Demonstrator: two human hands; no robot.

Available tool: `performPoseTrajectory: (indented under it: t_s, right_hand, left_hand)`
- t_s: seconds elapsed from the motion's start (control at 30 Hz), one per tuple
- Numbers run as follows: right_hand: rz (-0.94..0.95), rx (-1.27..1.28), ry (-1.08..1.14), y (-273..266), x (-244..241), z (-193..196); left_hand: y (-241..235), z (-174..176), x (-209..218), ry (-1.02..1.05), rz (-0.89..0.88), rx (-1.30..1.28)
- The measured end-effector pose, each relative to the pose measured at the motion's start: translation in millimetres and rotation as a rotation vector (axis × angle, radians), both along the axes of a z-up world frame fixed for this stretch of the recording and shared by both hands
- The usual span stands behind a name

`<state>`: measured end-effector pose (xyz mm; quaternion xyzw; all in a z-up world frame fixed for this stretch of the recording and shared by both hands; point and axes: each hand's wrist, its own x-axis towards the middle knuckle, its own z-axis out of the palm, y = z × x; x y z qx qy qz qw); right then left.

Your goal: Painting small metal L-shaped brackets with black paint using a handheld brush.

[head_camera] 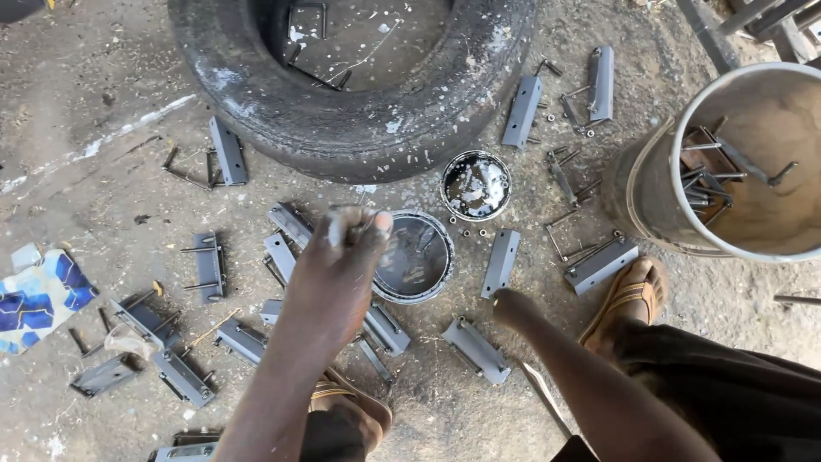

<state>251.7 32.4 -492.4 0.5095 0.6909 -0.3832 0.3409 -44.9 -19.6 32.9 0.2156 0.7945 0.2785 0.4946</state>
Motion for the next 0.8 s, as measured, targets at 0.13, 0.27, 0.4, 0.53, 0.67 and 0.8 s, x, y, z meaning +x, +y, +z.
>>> performPoseTrajectory:
  t_s: [0.13,0.27,0.4,0.53,0.67,0.8]
  right_hand:
    - [-0.241,0.196,0.002,69.6,-2.8,113.9]
    - [-0.467,0.356,-0.022,108.2,15.0,145.1]
    - [-0.547,0.368,-0.018,115.3,23.7,128.3]
    - [-0.81,0.522,0.025,102.0,10.3,158.9]
    - [-1.188,0.628,-0.084,114.1,45.4,125.7]
    - [-1.479,0.484,-0.273,128.5,66.4,109.4]
  left_hand:
    - [0.1,-4.2,0.0,0.101,-0.079,-0.237]
    - [2.7,6.1,2.4,0.127,-0.036,-0.395]
    - [-5.5,-12.6,-7.7,0.204,-0.01,-0.446]
    - [-24.8,-48.5,-28.1,0.295,0.035,-0.387]
    - [-29.3,-61.5,-38.2,0.366,0.099,-0.238]
    - [-25.6,-66.3,-41.1,0.441,0.154,-0.314]
